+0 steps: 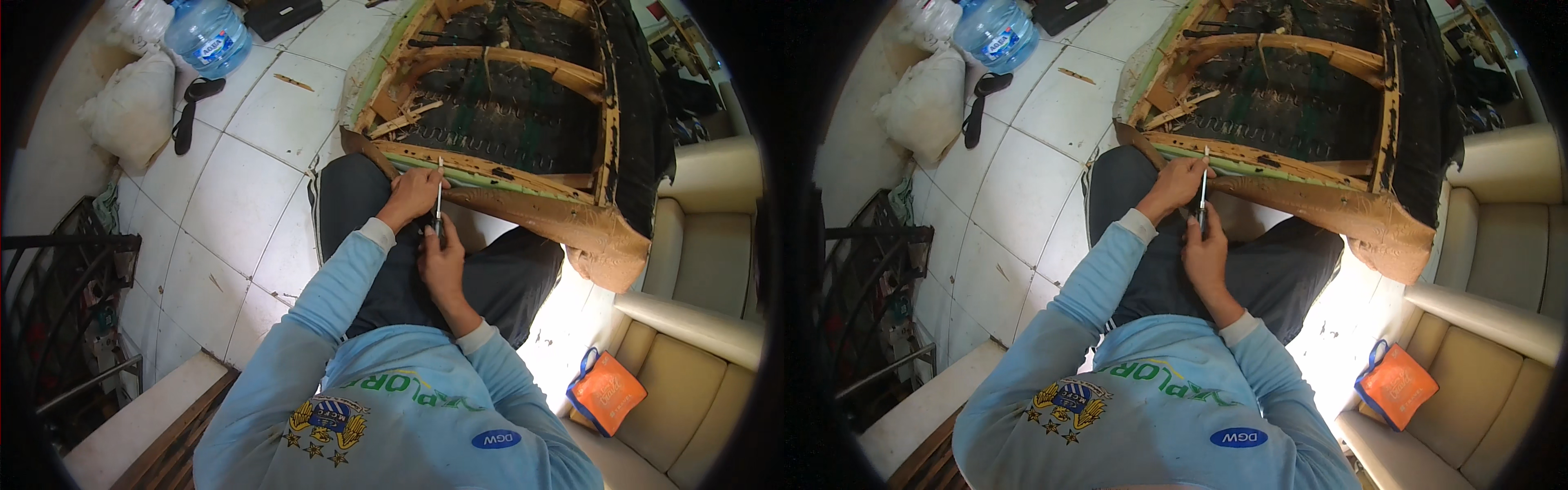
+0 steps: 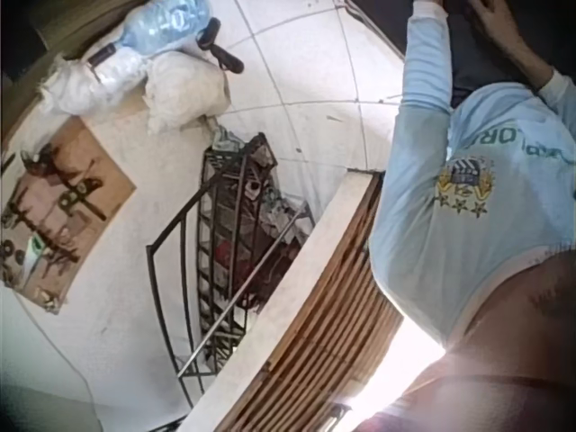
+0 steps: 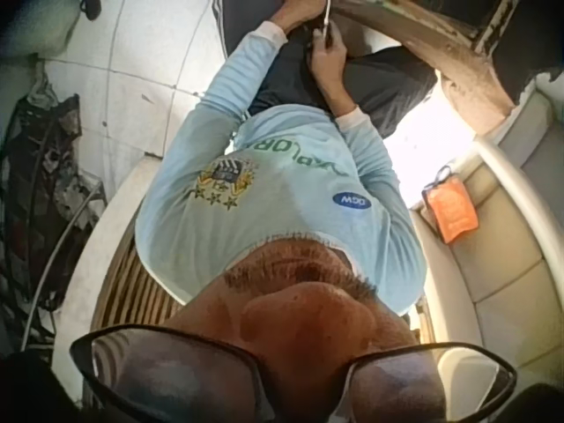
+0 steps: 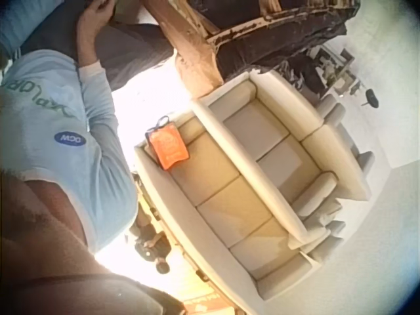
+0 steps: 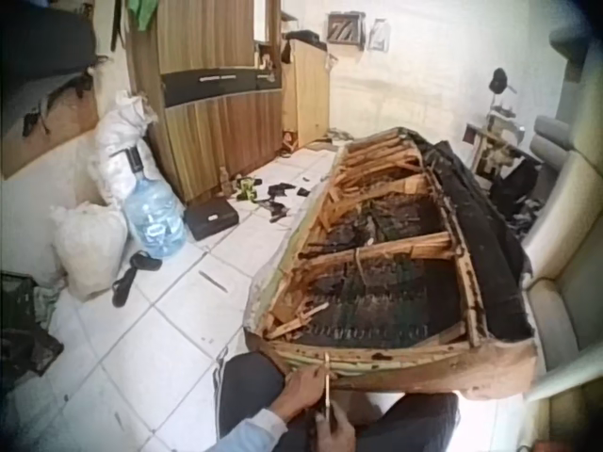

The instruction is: The person is sitting on the floor and using a screwdriver to pry and remove fabric and foam from the wooden frame of a sofa. They work methodically along the edge of the frame, detaching the upholstery material to expose the internal structure.

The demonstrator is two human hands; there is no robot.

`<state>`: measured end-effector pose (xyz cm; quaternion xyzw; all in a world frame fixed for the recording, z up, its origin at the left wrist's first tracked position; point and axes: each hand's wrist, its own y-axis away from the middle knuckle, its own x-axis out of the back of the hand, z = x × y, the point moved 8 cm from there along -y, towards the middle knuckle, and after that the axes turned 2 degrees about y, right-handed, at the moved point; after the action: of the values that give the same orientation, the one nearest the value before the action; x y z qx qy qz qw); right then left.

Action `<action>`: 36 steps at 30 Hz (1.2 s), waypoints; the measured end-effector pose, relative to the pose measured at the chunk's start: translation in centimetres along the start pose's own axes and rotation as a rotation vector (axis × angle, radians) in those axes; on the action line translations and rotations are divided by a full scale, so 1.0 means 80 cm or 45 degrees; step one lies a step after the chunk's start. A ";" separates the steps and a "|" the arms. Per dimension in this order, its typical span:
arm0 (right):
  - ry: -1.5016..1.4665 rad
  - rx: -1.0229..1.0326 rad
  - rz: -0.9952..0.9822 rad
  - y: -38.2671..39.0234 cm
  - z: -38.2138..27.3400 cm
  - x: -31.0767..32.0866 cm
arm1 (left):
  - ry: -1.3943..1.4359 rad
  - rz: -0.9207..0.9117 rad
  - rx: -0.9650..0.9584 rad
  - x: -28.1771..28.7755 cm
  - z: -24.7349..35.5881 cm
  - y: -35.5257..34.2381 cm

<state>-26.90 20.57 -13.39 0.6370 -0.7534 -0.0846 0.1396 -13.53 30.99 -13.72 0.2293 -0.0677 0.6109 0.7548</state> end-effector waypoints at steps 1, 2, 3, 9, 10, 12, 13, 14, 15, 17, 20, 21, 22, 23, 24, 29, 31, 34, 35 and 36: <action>-0.431 -0.263 -0.159 0.003 -0.013 -0.004 | -0.002 0.048 -0.042 0.002 0.001 -0.003; -0.859 -0.534 -0.288 0.014 -0.022 -0.006 | 0.002 0.067 -0.088 -0.001 0.011 0.001; -1.403 -0.720 -0.385 0.016 -0.012 -0.007 | 0.059 -0.003 0.019 -0.006 0.011 -0.003; 0.084 0.207 -0.163 -0.008 -0.002 0.033 | 0.171 -0.136 0.104 -0.009 0.004 0.004; 0.580 0.576 0.040 -0.006 -0.010 0.038 | 0.130 -0.109 0.041 -0.009 0.001 -0.003; 0.903 0.373 0.045 0.002 -0.020 0.037 | 0.133 -0.097 0.056 -0.011 -0.010 -0.010; 1.117 0.367 0.070 0.004 -0.024 0.039 | 0.134 -0.102 0.065 -0.014 -0.016 -0.009; 1.335 0.370 0.110 0.000 -0.030 0.045 | 0.125 -0.107 0.066 -0.017 -0.017 -0.010; 1.435 0.441 0.163 -0.003 -0.029 0.051 | 0.115 -0.112 0.068 -0.018 -0.019 -0.010; 1.631 0.582 0.265 -0.011 -0.012 0.060 | 0.135 -0.091 0.059 -0.021 -0.023 -0.011; 1.743 0.865 0.379 -0.025 -0.021 0.069 | 0.272 -0.036 0.028 -0.020 -0.019 -0.007; 1.707 0.933 0.387 -0.027 -0.027 0.074 | 0.345 -0.034 0.016 -0.017 -0.016 -0.004; 1.672 1.002 0.395 -0.029 -0.032 0.080 | 0.418 -0.031 0.003 -0.014 -0.013 -0.001; 1.631 1.080 0.403 -0.031 -0.042 0.083 | 0.505 -0.013 -0.056 -0.007 -0.005 0.000; 1.537 1.092 0.345 -0.028 -0.053 0.083 | 0.591 0.009 -0.101 -0.001 -0.004 0.005; 1.348 0.998 0.025 0.022 -0.087 0.099 | 0.998 0.208 0.036 0.060 -0.018 0.011; 1.032 0.881 0.151 0.035 -0.084 0.112 | 1.327 0.324 0.167 0.086 -0.057 -0.003; 0.716 0.625 0.206 0.039 -0.073 0.122 | 0.900 0.602 -0.069 0.115 -0.053 -0.002; 0.640 0.530 0.209 0.038 -0.068 0.123 | 0.349 0.834 -0.303 0.112 -0.020 0.012; 0.562 0.421 0.147 0.034 -0.059 0.119 | -0.220 1.024 -0.533 0.098 0.016 0.029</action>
<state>-29.40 11.89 -7.07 0.6103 -0.7433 0.1884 0.1991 -13.56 37.75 -8.97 0.0775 -0.3358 0.8070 0.4796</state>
